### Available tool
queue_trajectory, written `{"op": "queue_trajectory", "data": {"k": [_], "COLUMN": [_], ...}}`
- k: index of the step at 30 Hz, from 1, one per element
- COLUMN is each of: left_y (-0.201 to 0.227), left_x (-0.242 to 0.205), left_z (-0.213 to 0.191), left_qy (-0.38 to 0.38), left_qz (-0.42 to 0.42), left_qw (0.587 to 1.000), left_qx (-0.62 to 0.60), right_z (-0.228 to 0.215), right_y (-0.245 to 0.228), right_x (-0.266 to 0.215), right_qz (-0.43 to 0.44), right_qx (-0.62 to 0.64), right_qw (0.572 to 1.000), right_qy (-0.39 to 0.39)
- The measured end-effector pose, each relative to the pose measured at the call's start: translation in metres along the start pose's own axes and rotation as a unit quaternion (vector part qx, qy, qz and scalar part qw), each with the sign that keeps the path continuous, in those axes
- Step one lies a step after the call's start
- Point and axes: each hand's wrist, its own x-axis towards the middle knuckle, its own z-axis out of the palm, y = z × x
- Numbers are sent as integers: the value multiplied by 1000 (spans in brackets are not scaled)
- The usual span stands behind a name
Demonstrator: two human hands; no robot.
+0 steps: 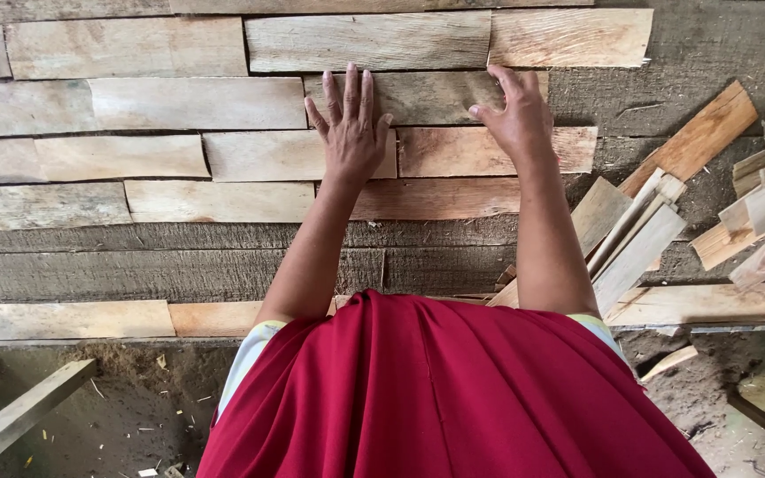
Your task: The person arranges small wooden planks on a flat surface, using a red utility knife to trim and adjust the pieces. The person repeatedly picks up planks, positions them, and trims edges to fit the layout.
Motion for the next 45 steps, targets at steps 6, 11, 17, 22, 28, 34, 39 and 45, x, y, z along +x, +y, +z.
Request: {"op": "queue_trajectory", "data": {"k": [6, 11, 17, 22, 28, 34, 39, 45], "left_y": [1, 2, 18, 43, 92, 122, 146, 186], "left_x": [-2, -10, -60, -104, -155, -184, -183, -217], "left_z": [4, 4, 25, 88, 181, 163, 174, 126], "left_qy": [42, 45, 202, 351, 77, -129, -179, -208], "left_qz": [8, 10, 76, 285, 270, 222, 177, 121], "left_qw": [999, 999, 976, 888, 923, 882, 862, 835], "left_qx": [0, 1, -4, -88, -262, -396, -441, -495], "right_z": [-9, 2, -13, -5, 12, 34, 19, 5], "right_y": [-14, 3, -7, -6, -3, 39, 94, 186], "right_x": [-8, -18, -77, -144, -220, -261, -283, -312], "right_qz": [-4, -43, -13, 95, 129, 141, 217, 326], "right_qx": [11, 32, 55, -24, -48, -58, -3, -9], "right_qw": [1000, 997, 997, 995, 990, 988, 968, 934], "right_qy": [15, 59, 56, -7, -36, 17, 122, 148]}}
